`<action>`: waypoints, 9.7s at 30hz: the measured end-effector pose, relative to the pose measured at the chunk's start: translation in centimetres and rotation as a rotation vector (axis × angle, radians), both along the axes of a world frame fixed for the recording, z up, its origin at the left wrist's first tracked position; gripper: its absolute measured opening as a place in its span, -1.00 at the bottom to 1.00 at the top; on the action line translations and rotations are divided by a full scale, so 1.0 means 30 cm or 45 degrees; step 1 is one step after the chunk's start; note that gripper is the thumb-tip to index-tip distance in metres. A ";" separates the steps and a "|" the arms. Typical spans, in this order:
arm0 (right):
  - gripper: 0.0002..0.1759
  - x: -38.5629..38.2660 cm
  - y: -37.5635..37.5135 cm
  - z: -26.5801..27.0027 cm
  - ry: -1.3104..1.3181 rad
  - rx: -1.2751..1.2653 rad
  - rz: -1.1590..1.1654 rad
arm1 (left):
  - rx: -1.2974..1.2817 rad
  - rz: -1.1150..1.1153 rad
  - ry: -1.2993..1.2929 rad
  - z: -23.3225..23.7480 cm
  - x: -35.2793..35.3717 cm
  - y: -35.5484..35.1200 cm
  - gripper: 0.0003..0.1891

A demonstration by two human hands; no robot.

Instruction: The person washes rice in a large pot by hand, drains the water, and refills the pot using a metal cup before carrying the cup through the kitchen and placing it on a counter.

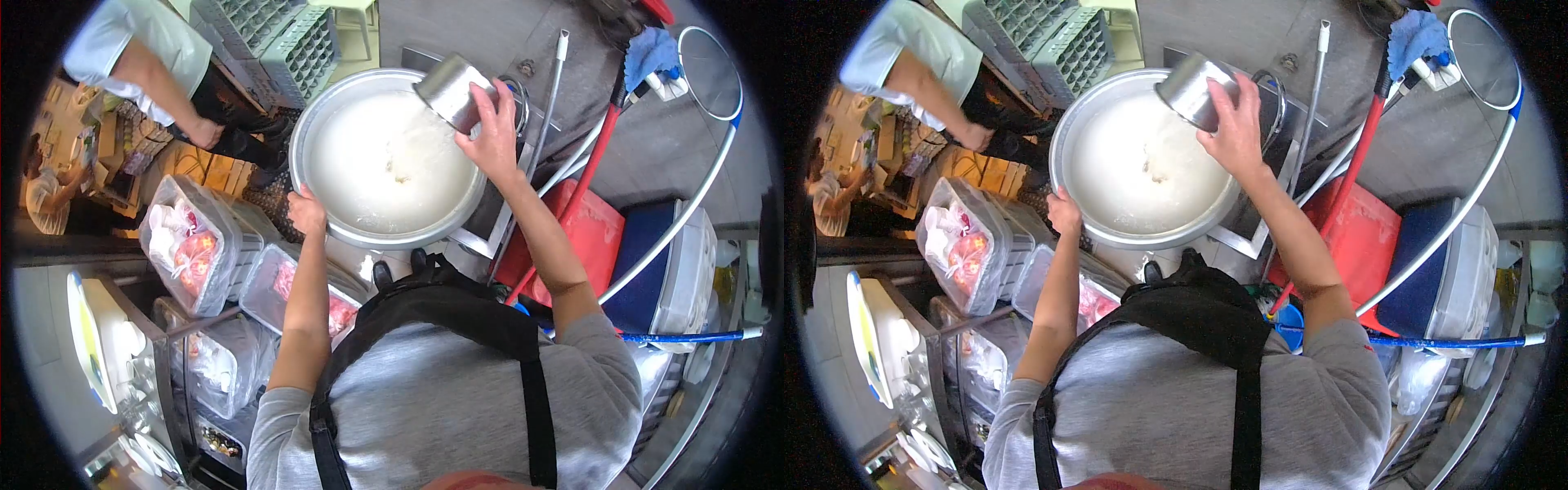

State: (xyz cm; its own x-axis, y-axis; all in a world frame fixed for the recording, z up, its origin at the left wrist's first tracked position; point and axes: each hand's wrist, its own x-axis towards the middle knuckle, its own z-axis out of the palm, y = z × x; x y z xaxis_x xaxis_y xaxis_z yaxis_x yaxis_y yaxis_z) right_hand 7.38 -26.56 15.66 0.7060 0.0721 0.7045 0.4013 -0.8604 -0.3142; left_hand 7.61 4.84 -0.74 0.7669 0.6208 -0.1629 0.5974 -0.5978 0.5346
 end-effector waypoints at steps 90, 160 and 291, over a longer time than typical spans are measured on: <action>-0.48 -0.219 -0.395 -0.585 0.468 3.028 -0.174 | -0.051 -0.097 -0.157 -0.024 -0.009 0.005 -0.42; -0.23 0.157 0.356 -0.045 0.928 1.029 0.759 | -1.148 -0.387 -0.315 0.272 0.176 -0.062 -0.53; -0.79 0.178 -0.464 -0.667 1.487 1.941 -0.290 | -1.627 0.397 -0.141 0.008 -0.283 0.037 -0.78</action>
State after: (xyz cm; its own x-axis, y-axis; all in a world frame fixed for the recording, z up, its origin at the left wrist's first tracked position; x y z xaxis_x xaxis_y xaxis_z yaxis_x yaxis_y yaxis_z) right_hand 12.73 -40.48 -4.34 0.7073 -0.1995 -0.6782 -0.5920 0.3572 -0.7224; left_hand -0.87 5.94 -0.50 0.6677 0.2295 -0.7081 0.5339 0.5152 0.6704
